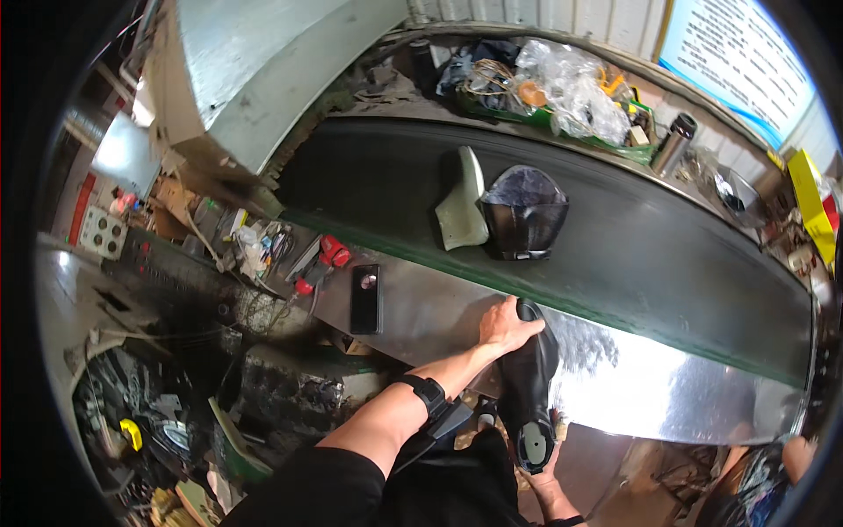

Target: Operates a shoe lasting machine to shape and attach the upper of a boot to the insole.

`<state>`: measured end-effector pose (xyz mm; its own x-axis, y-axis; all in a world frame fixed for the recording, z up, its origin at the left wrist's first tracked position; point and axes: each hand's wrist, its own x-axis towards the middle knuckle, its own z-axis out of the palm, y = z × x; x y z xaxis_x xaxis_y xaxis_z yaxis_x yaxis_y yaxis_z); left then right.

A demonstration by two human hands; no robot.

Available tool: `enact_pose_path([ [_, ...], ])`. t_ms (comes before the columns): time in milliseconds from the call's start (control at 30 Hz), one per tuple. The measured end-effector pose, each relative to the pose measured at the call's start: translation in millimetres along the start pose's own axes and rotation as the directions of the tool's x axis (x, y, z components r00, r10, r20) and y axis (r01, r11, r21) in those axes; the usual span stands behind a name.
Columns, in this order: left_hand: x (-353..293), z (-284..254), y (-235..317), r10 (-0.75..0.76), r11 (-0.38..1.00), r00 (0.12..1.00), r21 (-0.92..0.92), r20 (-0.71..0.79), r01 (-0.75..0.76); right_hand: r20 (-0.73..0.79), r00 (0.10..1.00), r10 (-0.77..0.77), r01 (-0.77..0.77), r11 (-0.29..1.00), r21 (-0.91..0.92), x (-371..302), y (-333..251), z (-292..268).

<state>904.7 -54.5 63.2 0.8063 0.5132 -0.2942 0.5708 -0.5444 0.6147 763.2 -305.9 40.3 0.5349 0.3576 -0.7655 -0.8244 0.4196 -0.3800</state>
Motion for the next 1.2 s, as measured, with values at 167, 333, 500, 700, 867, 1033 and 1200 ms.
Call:
enact_pose_path([
  [167, 4, -40, -20, -0.136, 0.935, 0.987, -0.317, 0.089, 0.157, 0.519, 0.728, -0.447, 0.675, 0.340, -0.655, -13, 10, 7],
  [333, -47, -123, -58, -0.144, 0.829, 0.989, -0.550, -0.027, 0.105, 0.770, 0.634, -0.070, 0.633, 0.619, -0.465, -62, -33, 77],
  [500, -143, -222, -95, -0.201, 0.781, 0.948, -0.624, -0.245, 0.004, 0.355, 0.892, 0.280, 0.108, 0.631, -0.768, -32, -13, 193],
  [700, -296, -323, -194, -0.374, 0.759, 0.674, -0.627, -0.637, -0.173, 0.760, 0.585, 0.284, 0.502, 0.609, -0.614, -97, 125, 281],
  [867, -440, -393, -304, -0.627, 0.730, 0.343, -0.681, -0.699, -0.055, 0.725, 0.505, 0.468, 0.507, 0.519, -0.688, -155, 274, 320],
  [1033, -567, -416, -364, -0.792, 0.290, 0.304, -0.764, -0.530, -0.576, 0.649, 0.428, 0.629, 0.404, 0.509, -0.760, -214, 386, 361],
  [1200, -606, -355, -413, -0.875, -0.006, 0.345, -0.703, -0.341, -0.711, 0.528, 0.394, 0.752, 0.132, 0.522, -0.842, -220, 474, 379],
])
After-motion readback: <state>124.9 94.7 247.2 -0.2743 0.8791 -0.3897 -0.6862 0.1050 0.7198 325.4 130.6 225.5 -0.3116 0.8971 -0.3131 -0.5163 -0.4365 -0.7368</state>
